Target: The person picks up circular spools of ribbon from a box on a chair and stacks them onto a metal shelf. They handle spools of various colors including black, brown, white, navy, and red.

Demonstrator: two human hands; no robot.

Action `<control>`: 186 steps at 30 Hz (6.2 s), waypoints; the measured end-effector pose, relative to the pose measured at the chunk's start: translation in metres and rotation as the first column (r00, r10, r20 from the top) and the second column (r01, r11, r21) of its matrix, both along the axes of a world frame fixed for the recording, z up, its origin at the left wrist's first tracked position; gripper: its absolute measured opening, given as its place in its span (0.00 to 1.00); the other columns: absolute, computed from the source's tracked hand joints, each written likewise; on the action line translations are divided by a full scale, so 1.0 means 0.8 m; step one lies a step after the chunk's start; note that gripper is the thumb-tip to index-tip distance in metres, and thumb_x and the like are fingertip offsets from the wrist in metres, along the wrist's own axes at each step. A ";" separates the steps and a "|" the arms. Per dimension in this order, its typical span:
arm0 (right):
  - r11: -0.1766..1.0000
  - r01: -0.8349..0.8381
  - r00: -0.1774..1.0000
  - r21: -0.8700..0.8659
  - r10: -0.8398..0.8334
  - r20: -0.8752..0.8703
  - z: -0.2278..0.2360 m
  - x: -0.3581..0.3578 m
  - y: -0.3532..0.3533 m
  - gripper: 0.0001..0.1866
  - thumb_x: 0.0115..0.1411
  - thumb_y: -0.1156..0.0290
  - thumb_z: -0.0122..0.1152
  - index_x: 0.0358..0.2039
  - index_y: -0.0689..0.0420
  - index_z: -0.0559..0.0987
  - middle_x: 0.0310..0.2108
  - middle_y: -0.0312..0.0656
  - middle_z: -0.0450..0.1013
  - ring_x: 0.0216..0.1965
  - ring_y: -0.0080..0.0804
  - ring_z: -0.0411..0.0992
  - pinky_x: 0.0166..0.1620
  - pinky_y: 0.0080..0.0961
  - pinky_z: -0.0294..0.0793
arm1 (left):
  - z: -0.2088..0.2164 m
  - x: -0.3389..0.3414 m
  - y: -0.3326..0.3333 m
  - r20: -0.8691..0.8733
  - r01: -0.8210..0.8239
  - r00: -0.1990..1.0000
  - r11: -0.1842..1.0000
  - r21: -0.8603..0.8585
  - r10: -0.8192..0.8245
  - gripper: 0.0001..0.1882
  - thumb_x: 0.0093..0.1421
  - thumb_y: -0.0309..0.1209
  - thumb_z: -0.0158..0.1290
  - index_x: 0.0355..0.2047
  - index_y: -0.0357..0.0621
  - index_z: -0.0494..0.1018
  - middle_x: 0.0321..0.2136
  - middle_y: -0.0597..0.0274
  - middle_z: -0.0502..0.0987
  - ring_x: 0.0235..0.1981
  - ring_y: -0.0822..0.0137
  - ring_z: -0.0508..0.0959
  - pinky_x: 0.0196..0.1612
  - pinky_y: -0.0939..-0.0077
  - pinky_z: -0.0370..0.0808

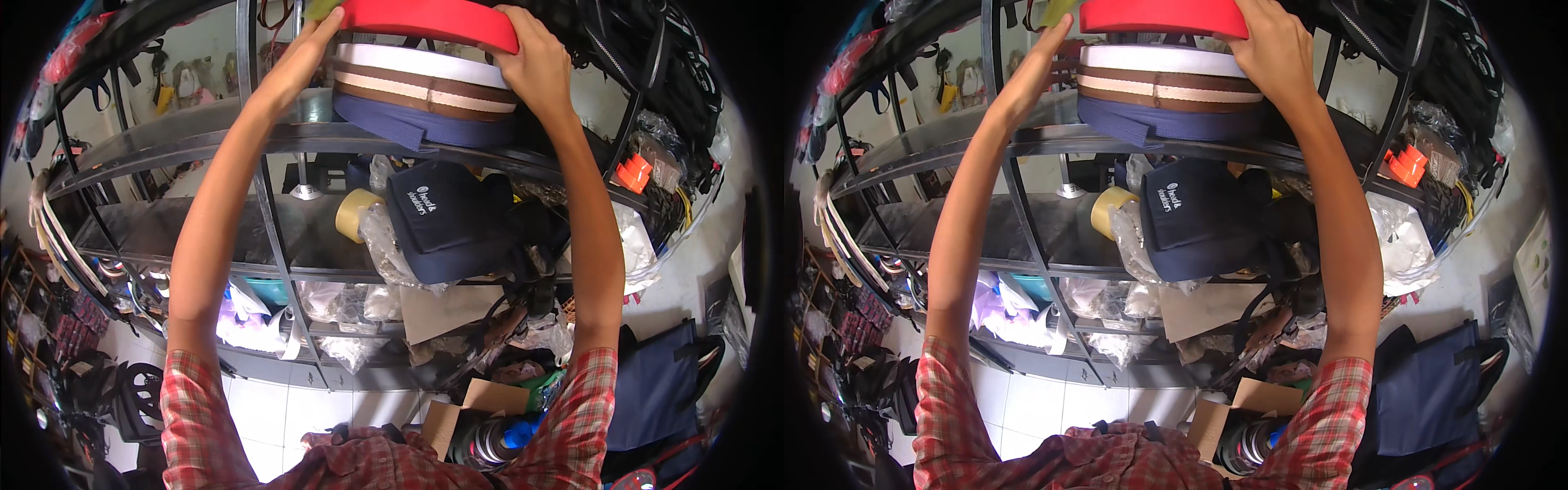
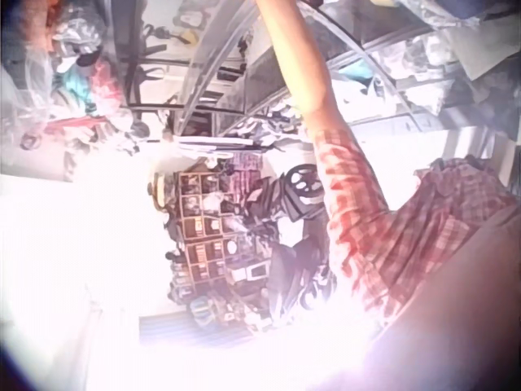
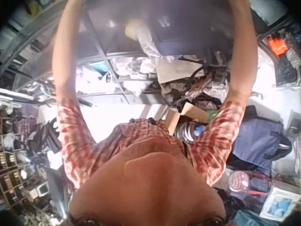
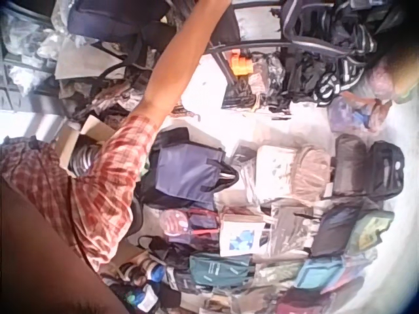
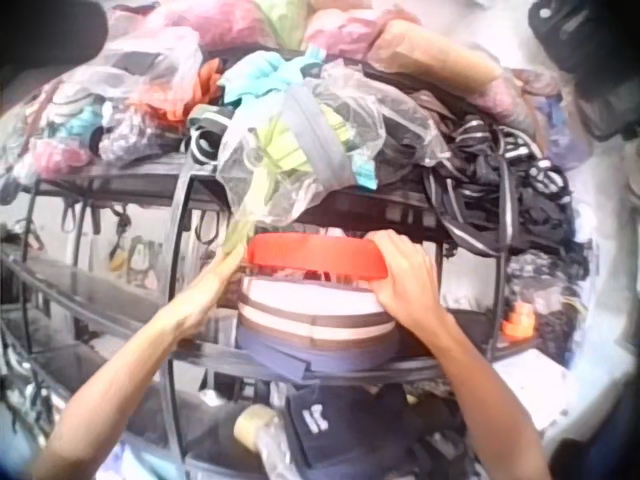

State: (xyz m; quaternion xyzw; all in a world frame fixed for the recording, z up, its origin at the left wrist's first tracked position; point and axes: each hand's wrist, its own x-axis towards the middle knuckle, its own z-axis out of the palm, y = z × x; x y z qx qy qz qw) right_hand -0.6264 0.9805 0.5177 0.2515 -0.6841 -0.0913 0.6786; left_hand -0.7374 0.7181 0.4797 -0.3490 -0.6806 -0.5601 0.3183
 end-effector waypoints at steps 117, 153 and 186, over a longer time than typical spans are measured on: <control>-0.104 0.515 0.797 -0.851 0.423 0.431 -0.567 0.532 -0.191 0.23 0.67 0.61 0.50 0.59 0.56 0.65 0.54 0.46 0.67 0.54 0.37 0.67 0.55 0.35 0.67 | -0.470 0.310 0.045 0.111 0.846 0.530 0.515 -0.135 -0.841 0.17 0.65 0.29 0.47 0.50 0.28 0.67 0.53 0.44 0.69 0.53 0.54 0.72 0.56 0.62 0.69; -0.040 -0.753 0.011 -0.656 -0.999 0.048 -0.725 1.190 -0.769 0.29 0.69 0.51 0.37 0.55 0.66 0.66 0.49 0.53 0.72 0.48 0.40 0.74 0.51 0.33 0.71 | -0.701 1.359 -0.081 0.940 0.246 -0.239 -0.921 0.301 0.243 0.25 0.70 0.45 0.37 0.25 0.39 0.72 0.09 0.76 0.55 0.09 0.82 0.51 0.14 0.82 0.46; -0.818 -0.415 0.265 -0.399 -0.528 0.807 -0.954 1.384 -0.653 0.22 0.52 0.78 0.55 0.49 0.56 0.72 0.49 0.49 0.67 0.46 0.54 0.69 0.47 0.42 0.72 | -0.890 1.508 -0.046 0.333 0.020 -0.807 -0.585 -0.811 -0.489 0.09 0.56 0.24 0.53 0.38 0.45 0.75 0.33 0.63 0.73 0.37 0.60 0.72 0.39 0.64 0.67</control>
